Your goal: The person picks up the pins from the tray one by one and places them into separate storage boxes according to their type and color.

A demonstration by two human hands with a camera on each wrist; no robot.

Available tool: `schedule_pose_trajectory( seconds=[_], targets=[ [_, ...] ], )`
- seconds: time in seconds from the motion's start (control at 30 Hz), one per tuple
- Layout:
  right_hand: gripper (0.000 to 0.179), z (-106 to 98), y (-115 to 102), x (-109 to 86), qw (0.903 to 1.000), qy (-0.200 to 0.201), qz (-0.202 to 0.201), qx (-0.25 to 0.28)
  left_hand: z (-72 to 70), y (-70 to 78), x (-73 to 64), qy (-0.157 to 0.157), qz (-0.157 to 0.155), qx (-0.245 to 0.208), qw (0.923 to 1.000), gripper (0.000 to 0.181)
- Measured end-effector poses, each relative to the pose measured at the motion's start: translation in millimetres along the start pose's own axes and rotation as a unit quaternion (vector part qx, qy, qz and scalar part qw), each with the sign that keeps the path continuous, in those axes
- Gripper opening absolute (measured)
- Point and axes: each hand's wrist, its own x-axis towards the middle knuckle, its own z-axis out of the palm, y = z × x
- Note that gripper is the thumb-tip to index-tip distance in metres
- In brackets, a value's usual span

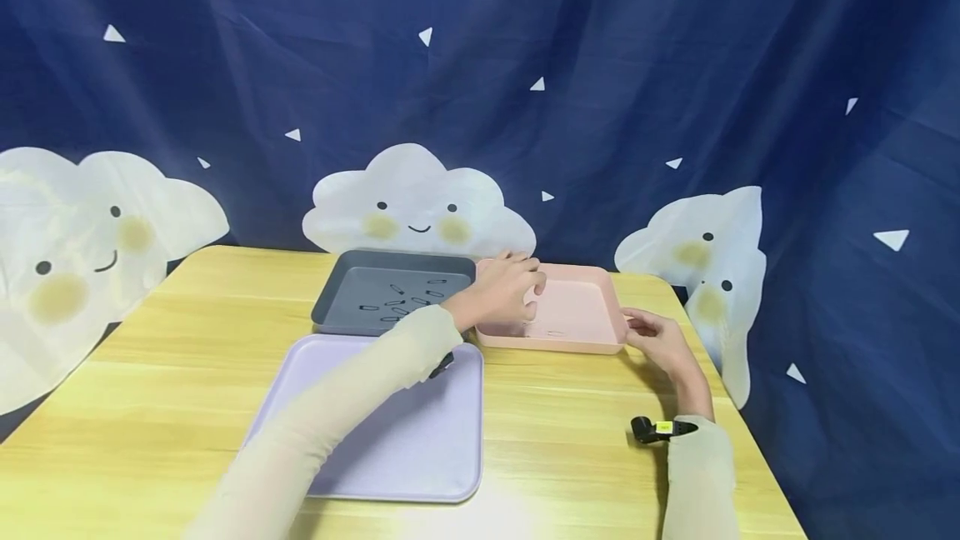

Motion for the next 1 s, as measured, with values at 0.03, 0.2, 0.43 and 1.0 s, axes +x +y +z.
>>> schedule_pose_trajectory(
  seconds=[0.03, 0.2, 0.43, 1.0],
  targets=[
    [0.052, 0, 0, 0.1, 1.0, -0.002, -0.003, 0.002, -2.6, -2.2, -3.4, 0.004, 0.003, 0.003, 1.0, 0.015],
    [0.052, 1, -1, 0.6, 1.0, -0.005, 0.004, 0.008, -14.4, -13.8, -23.2, 0.018, 0.013, 0.026, 0.9994, 0.014],
    [0.056, 0, -4, -0.7, 0.9999, -0.001, 0.014, -0.008, -31.0, -27.4, -56.5, 0.058, 0.053, 0.03, 0.9965, 0.013],
    [0.054, 2, -4, -1.9, 1.0, -0.001, -0.003, -0.005, -64.0, -49.5, -156.4, 0.059, 0.187, 0.061, 0.9787, 0.011]
  ],
)
